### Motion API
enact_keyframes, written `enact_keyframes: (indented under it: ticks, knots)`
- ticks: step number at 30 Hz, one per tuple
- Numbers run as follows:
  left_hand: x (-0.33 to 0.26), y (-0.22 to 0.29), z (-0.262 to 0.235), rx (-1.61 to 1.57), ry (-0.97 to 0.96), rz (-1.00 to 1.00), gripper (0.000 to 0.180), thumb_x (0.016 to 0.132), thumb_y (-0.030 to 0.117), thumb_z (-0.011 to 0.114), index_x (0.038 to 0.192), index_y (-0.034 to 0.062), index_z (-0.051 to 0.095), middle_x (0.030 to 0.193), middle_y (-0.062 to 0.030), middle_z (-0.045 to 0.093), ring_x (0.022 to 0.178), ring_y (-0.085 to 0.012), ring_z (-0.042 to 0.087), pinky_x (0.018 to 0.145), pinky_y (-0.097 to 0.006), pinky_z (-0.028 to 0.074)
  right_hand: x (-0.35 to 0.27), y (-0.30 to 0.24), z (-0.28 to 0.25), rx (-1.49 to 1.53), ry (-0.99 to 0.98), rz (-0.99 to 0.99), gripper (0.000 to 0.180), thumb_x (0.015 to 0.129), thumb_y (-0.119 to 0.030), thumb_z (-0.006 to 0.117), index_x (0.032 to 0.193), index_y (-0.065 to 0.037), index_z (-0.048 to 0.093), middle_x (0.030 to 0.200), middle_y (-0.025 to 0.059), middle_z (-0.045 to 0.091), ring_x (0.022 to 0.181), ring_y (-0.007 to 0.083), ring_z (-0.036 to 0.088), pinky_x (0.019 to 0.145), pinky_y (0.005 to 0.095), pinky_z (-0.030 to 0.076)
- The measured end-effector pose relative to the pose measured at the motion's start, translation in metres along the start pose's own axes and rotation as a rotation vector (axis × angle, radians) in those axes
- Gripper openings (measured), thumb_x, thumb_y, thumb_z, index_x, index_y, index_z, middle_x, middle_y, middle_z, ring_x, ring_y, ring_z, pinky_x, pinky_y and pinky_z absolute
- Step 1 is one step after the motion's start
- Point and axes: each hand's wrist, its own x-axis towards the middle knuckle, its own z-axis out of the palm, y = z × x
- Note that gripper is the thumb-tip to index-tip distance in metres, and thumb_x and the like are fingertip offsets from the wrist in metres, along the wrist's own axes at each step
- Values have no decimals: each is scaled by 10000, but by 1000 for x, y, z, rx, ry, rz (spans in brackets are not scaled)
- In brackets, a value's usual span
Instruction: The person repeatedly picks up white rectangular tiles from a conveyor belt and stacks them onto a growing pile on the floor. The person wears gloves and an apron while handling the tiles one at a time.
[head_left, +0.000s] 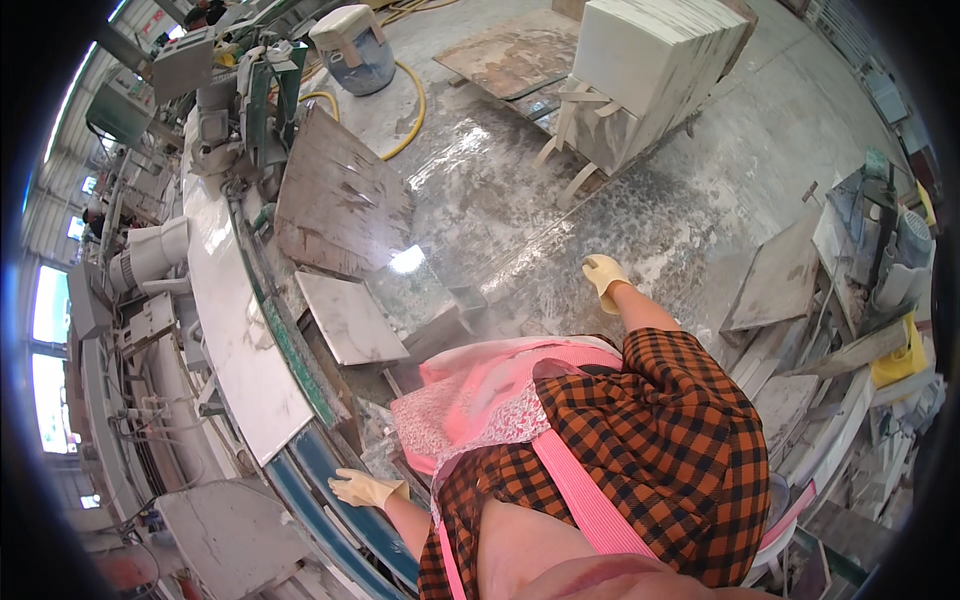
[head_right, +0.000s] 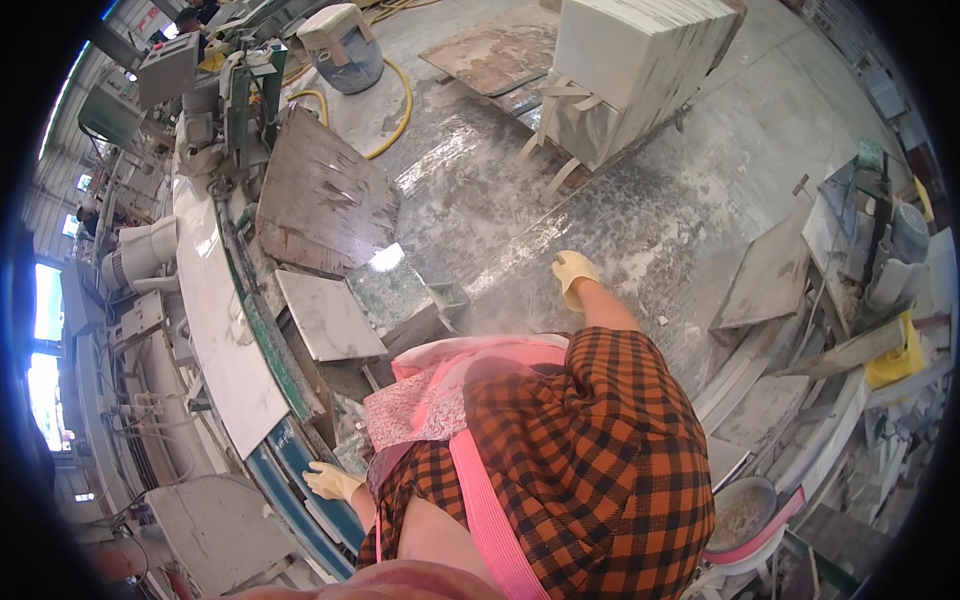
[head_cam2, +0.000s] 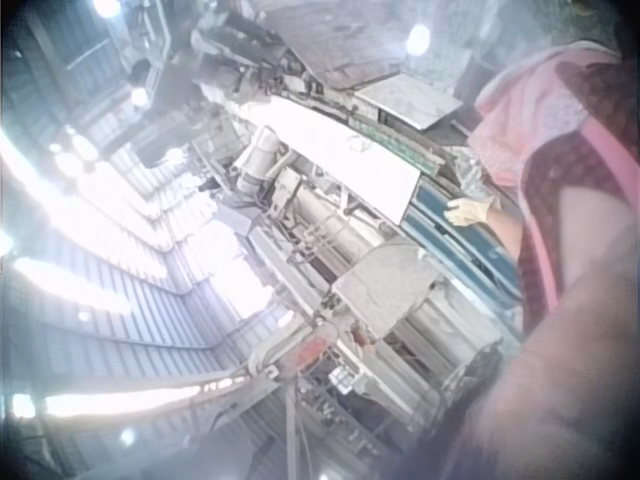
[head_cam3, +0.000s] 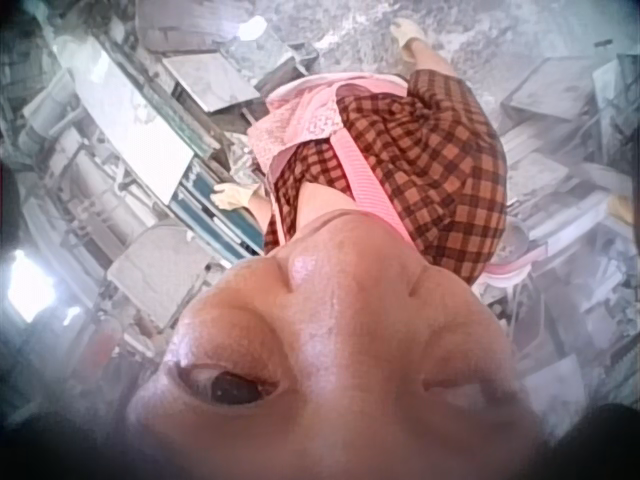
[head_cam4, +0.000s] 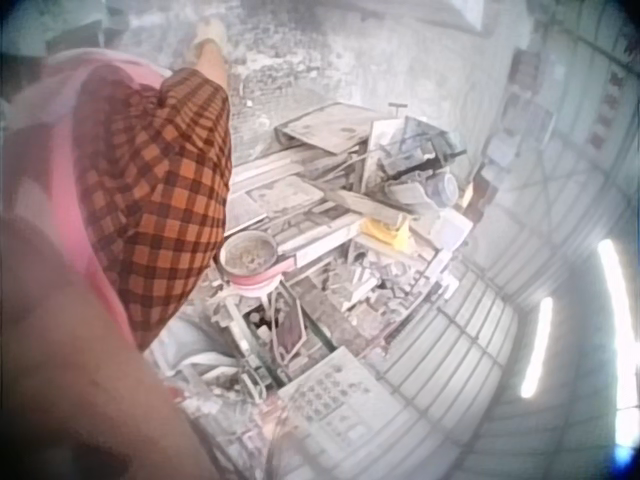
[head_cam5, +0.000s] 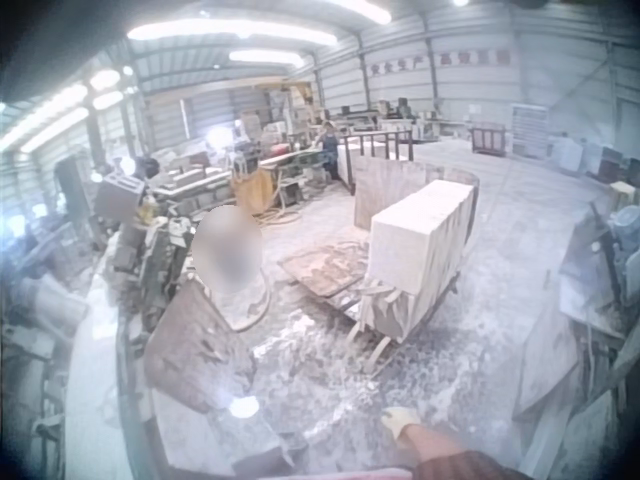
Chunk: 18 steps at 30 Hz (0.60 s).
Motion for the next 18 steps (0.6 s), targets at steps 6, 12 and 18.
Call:
enact_keyframes:
  ticks: [6, 12, 18]
  knots:
    - [-15, 23, -13, -126, 82, -44, 453, 969, 352, 487, 1216, -19, 570, 1227, -215, 581, 1167, -368, 514, 1019, -439, 401, 25, 31, 22, 32, 114, -141, 402, 876, -331, 570, 1155, -52, 647, 1191, 180, 634, 1132, 332, 588, 946, 403, 465]
    - [-11, 16, 5, -149, 300, 93, 406, 933, 280, 513, 1142, -57, 601, 1172, -239, 607, 1124, -377, 535, 1018, -446, 390, 60, 56, 18, -94, 59, -432, 344, 877, -263, 534, 1060, -7, 675, 1049, 206, 672, 1023, 354, 624, 888, 411, 479]
    - [-4, 2, 19, -27, 237, 35, 457, 946, 271, 468, 1191, -98, 581, 1232, -263, 590, 1189, -372, 537, 1084, -424, 352, 89, 76, 30, 46, -79, -296, 342, 874, -252, 554, 1101, -22, 665, 1111, 184, 662, 1075, 322, 614, 927, 384, 466]
